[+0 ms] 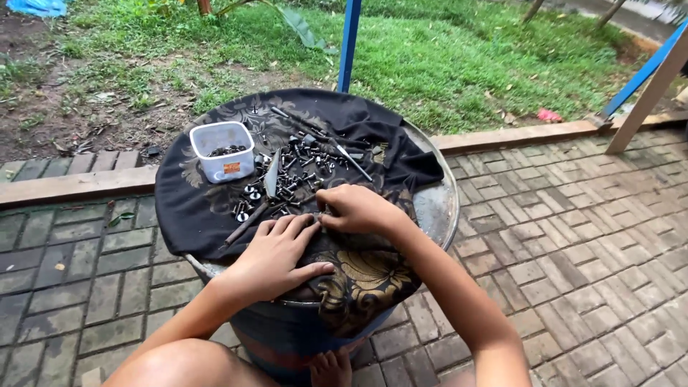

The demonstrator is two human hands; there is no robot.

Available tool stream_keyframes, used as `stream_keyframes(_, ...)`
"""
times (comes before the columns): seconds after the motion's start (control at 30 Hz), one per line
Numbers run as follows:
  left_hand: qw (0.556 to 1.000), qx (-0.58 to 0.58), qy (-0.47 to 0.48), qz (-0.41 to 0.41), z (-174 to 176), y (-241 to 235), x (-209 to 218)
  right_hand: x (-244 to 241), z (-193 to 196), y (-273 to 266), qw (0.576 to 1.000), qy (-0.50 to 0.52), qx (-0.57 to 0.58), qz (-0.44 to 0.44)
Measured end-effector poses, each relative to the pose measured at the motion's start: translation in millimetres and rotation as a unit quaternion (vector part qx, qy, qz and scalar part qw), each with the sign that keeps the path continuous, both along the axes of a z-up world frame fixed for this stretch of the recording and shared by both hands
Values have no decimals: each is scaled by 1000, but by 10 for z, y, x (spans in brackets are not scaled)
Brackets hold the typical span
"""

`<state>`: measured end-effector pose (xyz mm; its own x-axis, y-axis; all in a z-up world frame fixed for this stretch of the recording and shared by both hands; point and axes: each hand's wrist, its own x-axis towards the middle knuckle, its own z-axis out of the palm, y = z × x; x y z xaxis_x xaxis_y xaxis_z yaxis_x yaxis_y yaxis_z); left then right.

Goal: The person sits on the ground and uses a handheld sharpening stone to grind small metal parts on a round table covered with a black cloth. The person repeatedly picks up individual metal pieces, rubs them against the stone, and places them back on the table or into a small plastic container.

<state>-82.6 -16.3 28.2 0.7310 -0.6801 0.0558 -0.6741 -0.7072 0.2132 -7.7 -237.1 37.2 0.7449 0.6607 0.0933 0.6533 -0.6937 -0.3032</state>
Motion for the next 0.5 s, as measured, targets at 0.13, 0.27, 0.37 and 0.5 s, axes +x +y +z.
stream_keyframes(0.13, 1000, -2, 8, -8, 73, 54, 31, -4, 34, 0, 1000, 1, 13, 13)
stream_keyframes(0.27, 999, -10, 25, -29, 123, 100, 34, -76, 72, 27, 1000, 23, 14, 11)
stream_keyframes(0.37, 998, -17, 34, -41, 167, 125, 54, -93, 116, 34, 1000, 24, 6, 12)
stream_keyframes(0.5, 997, -33, 48, -50, 175, 156, 57, -120, 111, 30, 1000, 27, 7, 13)
